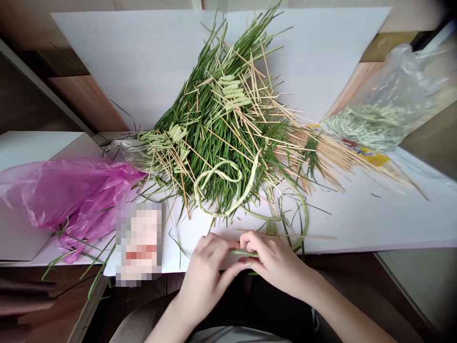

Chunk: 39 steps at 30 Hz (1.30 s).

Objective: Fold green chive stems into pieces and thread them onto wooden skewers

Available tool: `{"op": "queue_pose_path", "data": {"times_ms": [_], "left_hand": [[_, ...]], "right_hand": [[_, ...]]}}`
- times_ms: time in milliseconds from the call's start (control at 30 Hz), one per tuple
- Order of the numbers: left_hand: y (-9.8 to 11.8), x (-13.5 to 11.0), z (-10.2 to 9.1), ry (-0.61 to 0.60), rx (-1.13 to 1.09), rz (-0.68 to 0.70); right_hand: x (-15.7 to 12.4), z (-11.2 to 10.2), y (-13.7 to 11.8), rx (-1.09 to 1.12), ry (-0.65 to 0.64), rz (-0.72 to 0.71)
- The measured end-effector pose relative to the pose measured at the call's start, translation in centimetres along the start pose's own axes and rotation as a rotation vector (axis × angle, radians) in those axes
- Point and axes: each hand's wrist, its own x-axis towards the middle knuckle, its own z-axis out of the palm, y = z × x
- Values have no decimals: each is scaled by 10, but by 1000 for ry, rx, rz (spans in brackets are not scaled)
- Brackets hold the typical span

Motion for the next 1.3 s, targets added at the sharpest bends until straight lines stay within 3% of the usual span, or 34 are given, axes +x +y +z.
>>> {"op": "queue_pose_path", "data": {"times_ms": [133,300,433,633,767,833,900,1133,1200,1300], "left_hand": [[-1,-5,17,72,-78,4],[-13,-7,8,115,-100,17],[-12,-3,-2,82,-34,70],[2,10,0,23,257,262],[13,8,1,-32,248,248],[20,3,-1,-83,120,168],[27,-4,-2,-162,-117,2],[45,-24,16,-413,-1436,-848],[46,-30,20,-458,-1647,-939],[44,-42,15,-455,-1762,-942]], "right_hand": [[-5,-4,3,6,-13,-14],[-13,-13,8,-72,-13,-48],[-13,-15,7,-94,4,-58],[-7,-15,-1,-136,-10,-124],[-11,-17,-7,-150,-10,-192],[-16,-18,-9,-176,2,-232],[-22,-16,-10,-229,51,-310],[-37,-1,-6,-520,240,-611],[-41,-2,1,-568,272,-683],[-48,-15,17,-629,357,-699]]}}
